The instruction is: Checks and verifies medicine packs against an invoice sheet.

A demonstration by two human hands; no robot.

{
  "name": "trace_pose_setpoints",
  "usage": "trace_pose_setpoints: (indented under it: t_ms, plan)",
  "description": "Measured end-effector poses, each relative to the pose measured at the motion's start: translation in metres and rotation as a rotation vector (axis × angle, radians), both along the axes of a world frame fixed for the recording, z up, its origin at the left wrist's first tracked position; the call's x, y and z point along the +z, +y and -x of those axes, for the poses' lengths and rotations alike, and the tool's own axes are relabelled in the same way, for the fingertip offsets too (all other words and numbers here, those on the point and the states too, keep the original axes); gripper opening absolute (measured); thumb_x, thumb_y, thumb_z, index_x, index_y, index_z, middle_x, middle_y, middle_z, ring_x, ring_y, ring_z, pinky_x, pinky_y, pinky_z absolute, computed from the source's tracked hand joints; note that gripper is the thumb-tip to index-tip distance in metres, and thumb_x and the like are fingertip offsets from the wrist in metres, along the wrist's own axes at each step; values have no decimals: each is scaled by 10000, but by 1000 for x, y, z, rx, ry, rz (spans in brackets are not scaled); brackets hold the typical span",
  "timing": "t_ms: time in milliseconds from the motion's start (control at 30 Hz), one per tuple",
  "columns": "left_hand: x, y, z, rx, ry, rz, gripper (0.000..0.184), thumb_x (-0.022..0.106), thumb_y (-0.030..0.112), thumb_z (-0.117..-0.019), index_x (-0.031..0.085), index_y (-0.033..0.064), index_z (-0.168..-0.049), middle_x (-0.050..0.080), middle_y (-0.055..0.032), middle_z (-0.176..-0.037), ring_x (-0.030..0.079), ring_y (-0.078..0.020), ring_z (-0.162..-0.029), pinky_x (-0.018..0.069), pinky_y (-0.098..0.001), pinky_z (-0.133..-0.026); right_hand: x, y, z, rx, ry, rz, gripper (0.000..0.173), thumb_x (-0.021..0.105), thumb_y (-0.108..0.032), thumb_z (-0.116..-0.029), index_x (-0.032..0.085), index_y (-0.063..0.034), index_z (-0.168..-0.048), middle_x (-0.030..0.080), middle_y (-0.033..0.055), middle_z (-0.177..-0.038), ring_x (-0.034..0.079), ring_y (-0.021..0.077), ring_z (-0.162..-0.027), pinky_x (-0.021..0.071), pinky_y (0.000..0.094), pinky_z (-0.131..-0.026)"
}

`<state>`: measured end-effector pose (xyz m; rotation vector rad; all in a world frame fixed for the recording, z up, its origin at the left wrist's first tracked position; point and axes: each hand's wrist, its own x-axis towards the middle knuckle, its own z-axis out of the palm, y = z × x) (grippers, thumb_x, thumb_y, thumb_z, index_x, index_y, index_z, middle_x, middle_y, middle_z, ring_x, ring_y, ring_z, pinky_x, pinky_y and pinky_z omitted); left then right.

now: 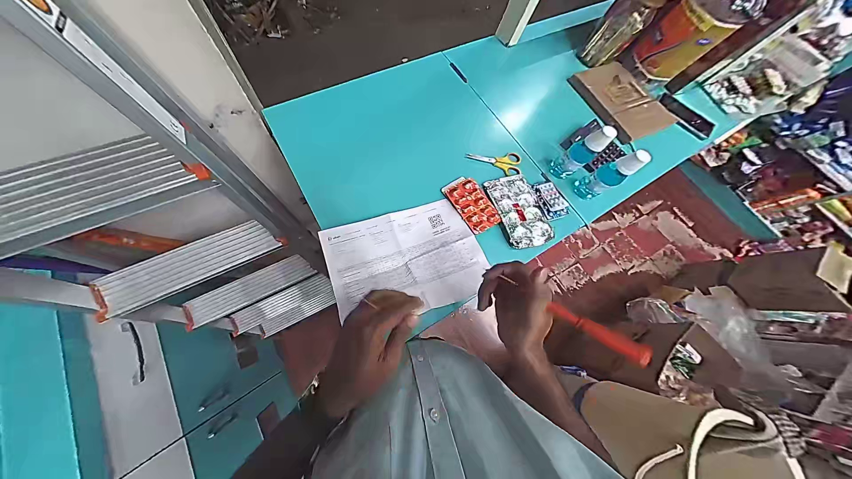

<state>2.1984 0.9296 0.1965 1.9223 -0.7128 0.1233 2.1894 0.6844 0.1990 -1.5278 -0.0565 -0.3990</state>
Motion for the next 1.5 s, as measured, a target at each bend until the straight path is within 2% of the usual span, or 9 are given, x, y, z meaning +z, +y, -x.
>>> trace_pose_setpoints:
  t_ms: [200, 367, 467, 600, 833, 967, 1067, 1167, 1500]
  plan:
    - [-37, -30, -35, 74, -120, -448, 458, 481, 440, -1045, 715, 145, -1306, 619, -118, -1437, 509, -403, -1391, 422, -566, -1122, 1, 5, -33, 83, 31, 45, 330, 398, -164, -1092, 636, 48, -1180, 671, -23, -762, 619, 41, -667, 534, 229, -646]
    - [-54, -27, -27, 99, -133, -429, 512, 507, 507, -1005, 737, 134, -1270, 630, -127, -1420, 508, -404, -1392, 429, -551, -1122, -13, -70, -40, -518, 190, 802, 333, 544, -279, -1037, 731, -3, -1039, 735, 151, -913, 717, 276, -828, 571, 482, -747]
    - [-59, -23, -28, 119, -134, -407, 481, 550, 492, -982, 752, 141, -1240, 644, -129, -1398, 525, -393, -1378, 448, -537, -1108, -28, -117, -50, -555, 544, 985, 684, 753, -629, -807, 676, -7, -1079, 549, 264, -1433, 517, 430, -1349, 441, 589, -1083]
    - [-48, -29, -35, 116, -146, -382, 455, 582, 474, -969, 755, 148, -1235, 641, -125, -1401, 524, -388, -1378, 445, -531, -1112, -44, -121, -61, -531, 708, 1005, 818, 810, -618, -751, 612, 25, -1217, 610, 280, -1270, 609, 424, -1195, 507, 573, -967]
    - [-22, -36, -56, 129, -188, -211, 388, 651, 378, -953, 757, 111, -1214, 664, -131, -1360, 552, -353, -1355, 453, -507, -1117, -11, -127, -60, -568, 563, 312, 419, 744, -398, -920, 593, -31, -1056, 610, 75, -865, 589, 174, -770, 497, 396, -725]
    - [1, -52, -69, 38, -22, 112, 439, 669, 334, -964, 702, 7, -1254, 697, -128, -1295, 641, -207, -1243, 518, -373, -1062, 12, -109, -46, -196, 265, -356, 308, 560, -291, -1032, 577, 6, -1109, 709, 129, -1020, 716, 217, -906, 616, 389, -836]
    - [25, -70, -79, -71, 211, 339, 583, 657, 271, -971, 515, -73, -1420, 610, -195, -1397, 633, -242, -1250, 552, -382, -1027, 18, -84, -33, 177, 208, -732, 744, 865, -504, -752, 586, -35, -1257, 708, 179, -1153, 715, 315, -1039, 599, 491, -936]
    - [51, -82, -95, 27, -37, 308, 722, 687, 326, -956, 425, -66, -1503, 478, -232, -1527, 536, -264, -1361, 504, -396, -1075, 9, -63, -28, 509, 156, -819, 679, 874, -487, -749, 667, -83, -1255, 704, 179, -1230, 690, 342, -1134, 559, 524, -999]
    - [71, -92, -102, 273, -568, 378, 289, 767, 189, -922, 751, 54, -1177, 698, -138, -1218, 638, -150, -1194, 519, -258, -1038, -20, -36, -35, 885, 79, -1020, 597, 793, -397, -864, 655, -67, -1342, 635, 224, -1355, 614, 391, -1259, 472, 560, -1093]
